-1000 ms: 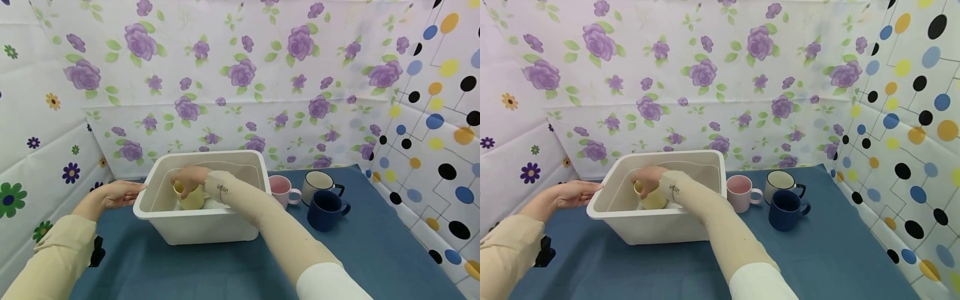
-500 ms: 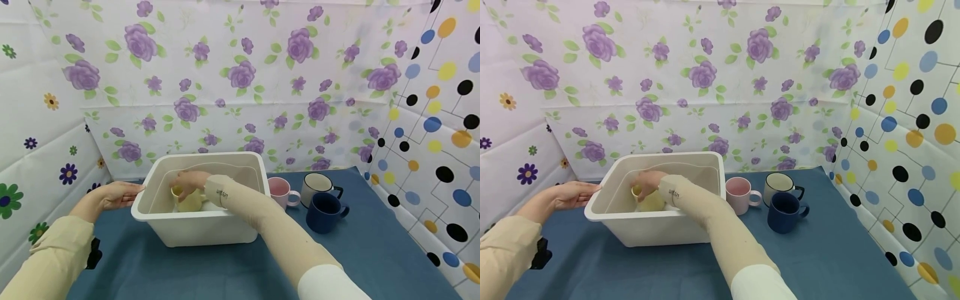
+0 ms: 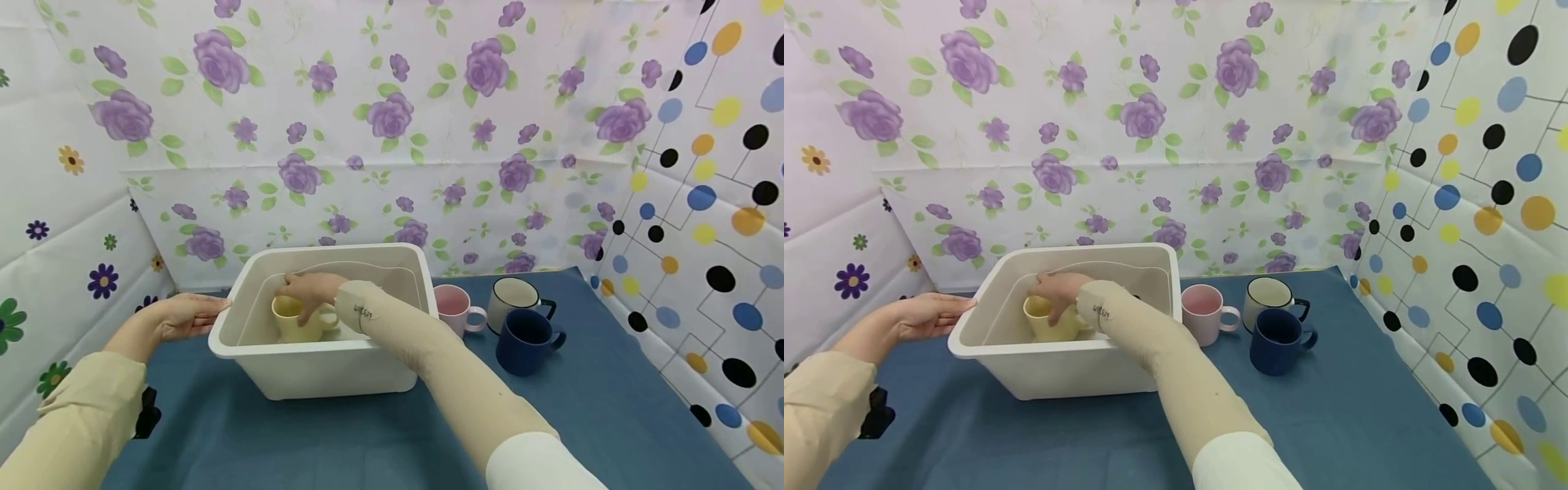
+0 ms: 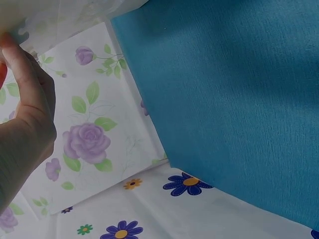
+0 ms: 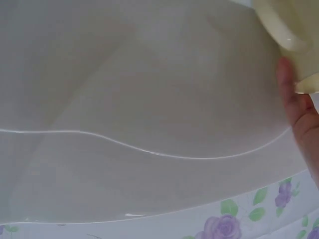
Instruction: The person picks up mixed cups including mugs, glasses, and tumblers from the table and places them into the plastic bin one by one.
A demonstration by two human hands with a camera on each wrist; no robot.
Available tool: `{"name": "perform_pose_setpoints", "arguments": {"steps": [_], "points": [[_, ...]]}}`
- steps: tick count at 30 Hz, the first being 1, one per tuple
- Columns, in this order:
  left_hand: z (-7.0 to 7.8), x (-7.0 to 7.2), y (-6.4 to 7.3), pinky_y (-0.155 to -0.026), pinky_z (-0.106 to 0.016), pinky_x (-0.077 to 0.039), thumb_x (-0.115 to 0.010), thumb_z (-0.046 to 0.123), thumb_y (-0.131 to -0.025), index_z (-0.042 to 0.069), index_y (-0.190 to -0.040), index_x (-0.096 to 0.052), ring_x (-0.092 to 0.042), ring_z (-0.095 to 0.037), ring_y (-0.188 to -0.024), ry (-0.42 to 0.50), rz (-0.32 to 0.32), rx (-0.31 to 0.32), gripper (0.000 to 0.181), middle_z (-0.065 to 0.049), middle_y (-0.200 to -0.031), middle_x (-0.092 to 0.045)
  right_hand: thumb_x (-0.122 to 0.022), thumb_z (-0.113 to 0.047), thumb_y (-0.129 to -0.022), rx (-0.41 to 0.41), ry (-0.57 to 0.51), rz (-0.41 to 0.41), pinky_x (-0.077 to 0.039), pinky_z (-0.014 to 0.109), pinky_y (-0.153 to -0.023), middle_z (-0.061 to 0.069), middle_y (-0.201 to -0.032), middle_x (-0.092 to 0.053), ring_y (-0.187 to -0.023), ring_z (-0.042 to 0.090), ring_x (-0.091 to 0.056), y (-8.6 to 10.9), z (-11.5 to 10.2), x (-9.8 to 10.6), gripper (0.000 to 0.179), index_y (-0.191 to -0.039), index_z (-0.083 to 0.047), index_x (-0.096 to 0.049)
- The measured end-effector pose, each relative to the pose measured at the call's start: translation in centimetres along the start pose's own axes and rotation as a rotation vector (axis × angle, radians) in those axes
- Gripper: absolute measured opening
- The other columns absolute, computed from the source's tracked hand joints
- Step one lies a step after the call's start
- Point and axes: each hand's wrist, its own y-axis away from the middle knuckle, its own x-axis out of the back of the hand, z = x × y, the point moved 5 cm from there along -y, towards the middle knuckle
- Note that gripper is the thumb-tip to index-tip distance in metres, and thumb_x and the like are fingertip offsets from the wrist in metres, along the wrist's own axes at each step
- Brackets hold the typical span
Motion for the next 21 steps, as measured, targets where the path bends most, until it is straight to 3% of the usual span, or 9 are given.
{"name": "perform_pose_setpoints", "arguments": {"steps": [3, 6, 10, 13, 16, 18, 21], "points": [[-0.1, 0.1, -0.1, -0.077, -0.02, -0.05, -0.05, 0.03, -0.089, -0.009, -0.135, -0.019, -0.061, -0.001, -0.081, 0.0, -0.004, 0.001, 0.068, 0.012, -0.085, -0.063, -0.069, -0.037, -0.074, 0.016, 0.025, 0.005, -0.038, 0.025, -0.094, 0.001, -0.125, -0.033, -0.105, 0.013, -0.046, -0.2, 0.0, -0.1, 0.074, -0.135, -0.026, -0.029], [-0.2, 0.2, -0.3, -0.076, -0.02, -0.05, -0.05, 0.03, -0.089, -0.001, -0.129, -0.033, -0.061, -0.002, -0.081, 0.01, -0.006, 0.002, 0.054, 0.011, -0.084, -0.064, -0.069, -0.034, -0.075, 0.03, 0.031, 0.001, -0.04, 0.026, -0.093, 0.001, -0.127, -0.033, -0.106, 0.015, -0.046, -0.2, -0.1, 0.1, 0.073, -0.136, -0.028, -0.028], [-0.3, 0.3, -0.3, -0.076, -0.021, -0.05, -0.051, 0.027, -0.089, 0.012, -0.103, -0.052, -0.062, -0.003, -0.08, 0.049, -0.014, -0.006, 0.021, 0.009, -0.084, -0.065, -0.071, -0.03, -0.073, -0.021, -0.032, -0.045, -0.04, 0.03, -0.093, 0.004, -0.137, -0.026, -0.116, 0.02, -0.042, 0.1, -0.3, 0.2, 0.077, -0.136, -0.034, -0.026], [-0.3, 0.2, -0.4, -0.075, -0.021, -0.051, -0.052, 0.026, -0.089, 0.017, -0.092, -0.056, -0.062, -0.003, -0.08, 0.056, -0.022, -0.006, 0.01, 0.009, -0.083, -0.065, -0.073, -0.028, -0.071, -0.061, -0.065, -0.084, -0.038, 0.032, -0.096, 0.006, -0.141, -0.021, -0.123, 0.021, -0.037, 0.6, -0.3, 0.3, 0.082, -0.136, -0.037, -0.023], [-0.3, 0.1, -0.5, -0.076, -0.021, -0.05, -0.052, 0.028, -0.089, 0.011, -0.108, -0.053, -0.061, -0.003, -0.08, 0.032, -0.024, 0.0, 0.025, 0.01, -0.084, -0.064, -0.073, -0.03, -0.07, -0.055, -0.048, -0.102, -0.039, 0.031, -0.094, 0.004, -0.138, -0.025, -0.121, 0.018, -0.038, 1.3, -0.2, 0.5, 0.084, -0.137, -0.037, -0.021], [-0.4, 0.1, -0.6, -0.076, -0.021, -0.05, -0.051, 0.029, -0.089, 0.003, -0.123, -0.042, -0.061, -0.002, -0.081, 0.017, -0.019, 0.003, 0.044, 0.011, -0.084, -0.064, -0.073, -0.03, -0.07, -0.036, -0.029, -0.1, -0.04, 0.03, -0.091, 0.001, -0.132, -0.031, -0.117, 0.014, -0.04, 1.7, -0.1, 0.9, 0.085, -0.137, -0.037, -0.021], [-0.4, 0.4, -0.6, -0.076, -0.021, -0.05, -0.051, 0.03, -0.089, -0.002, -0.13, -0.031, -0.06, -0.001, -0.081, 0.01, -0.01, -0.002, 0.056, 0.012, -0.085, -0.063, -0.074, -0.028, -0.069, -0.015, -0.035, -0.098, -0.04, 0.03, -0.09, -0.001, -0.126, -0.035, -0.114, 0.012, -0.04, 2.2, 0.3, 1.5, 0.085, -0.137, -0.036, -0.023]]}}
